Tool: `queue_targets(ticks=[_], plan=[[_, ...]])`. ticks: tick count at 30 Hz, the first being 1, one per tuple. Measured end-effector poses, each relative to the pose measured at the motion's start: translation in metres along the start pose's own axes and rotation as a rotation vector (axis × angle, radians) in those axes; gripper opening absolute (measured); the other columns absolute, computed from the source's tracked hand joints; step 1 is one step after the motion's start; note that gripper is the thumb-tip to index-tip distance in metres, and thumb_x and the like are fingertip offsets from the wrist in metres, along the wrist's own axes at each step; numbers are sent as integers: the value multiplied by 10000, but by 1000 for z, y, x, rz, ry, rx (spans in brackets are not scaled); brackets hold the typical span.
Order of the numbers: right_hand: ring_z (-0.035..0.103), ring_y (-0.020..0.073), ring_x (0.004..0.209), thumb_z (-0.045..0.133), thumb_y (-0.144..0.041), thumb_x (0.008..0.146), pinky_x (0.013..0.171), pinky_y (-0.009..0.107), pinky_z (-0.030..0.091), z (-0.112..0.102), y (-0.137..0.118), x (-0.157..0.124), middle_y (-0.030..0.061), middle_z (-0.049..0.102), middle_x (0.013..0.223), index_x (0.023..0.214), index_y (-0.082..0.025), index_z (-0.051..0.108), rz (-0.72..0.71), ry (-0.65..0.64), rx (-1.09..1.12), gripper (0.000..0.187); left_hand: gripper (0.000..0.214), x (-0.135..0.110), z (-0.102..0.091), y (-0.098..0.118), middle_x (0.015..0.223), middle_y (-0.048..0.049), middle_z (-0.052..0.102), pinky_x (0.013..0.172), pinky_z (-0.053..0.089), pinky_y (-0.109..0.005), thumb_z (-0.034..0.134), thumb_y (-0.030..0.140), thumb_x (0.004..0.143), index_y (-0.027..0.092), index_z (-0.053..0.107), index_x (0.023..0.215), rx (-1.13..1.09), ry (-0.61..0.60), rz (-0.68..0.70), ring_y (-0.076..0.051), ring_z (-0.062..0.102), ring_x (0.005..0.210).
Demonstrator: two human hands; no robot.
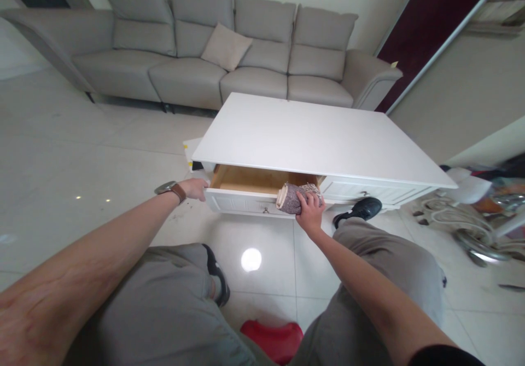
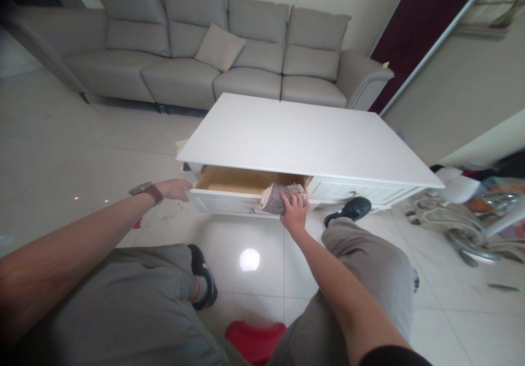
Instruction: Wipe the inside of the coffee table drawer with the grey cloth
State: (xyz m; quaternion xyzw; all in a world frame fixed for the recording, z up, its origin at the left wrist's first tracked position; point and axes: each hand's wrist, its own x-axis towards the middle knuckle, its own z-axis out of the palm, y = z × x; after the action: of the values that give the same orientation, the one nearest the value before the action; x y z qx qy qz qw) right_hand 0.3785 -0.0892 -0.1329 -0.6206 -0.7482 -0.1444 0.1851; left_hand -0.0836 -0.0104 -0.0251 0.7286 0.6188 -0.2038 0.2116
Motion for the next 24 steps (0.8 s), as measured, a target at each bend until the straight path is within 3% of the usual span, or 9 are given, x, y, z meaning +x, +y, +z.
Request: queue_targets(ticks=[24], plan=[[429, 350, 1363, 644, -211, 716, 1178, 588, 177, 0, -1, -1, 143, 603, 1384, 1452, -268, 601, -4, 13, 3, 739, 597, -3, 0, 0, 1193, -93, 772, 895, 527, -275, 690, 346, 596, 176, 742, 1166, -7, 33, -19, -283, 704, 1099]])
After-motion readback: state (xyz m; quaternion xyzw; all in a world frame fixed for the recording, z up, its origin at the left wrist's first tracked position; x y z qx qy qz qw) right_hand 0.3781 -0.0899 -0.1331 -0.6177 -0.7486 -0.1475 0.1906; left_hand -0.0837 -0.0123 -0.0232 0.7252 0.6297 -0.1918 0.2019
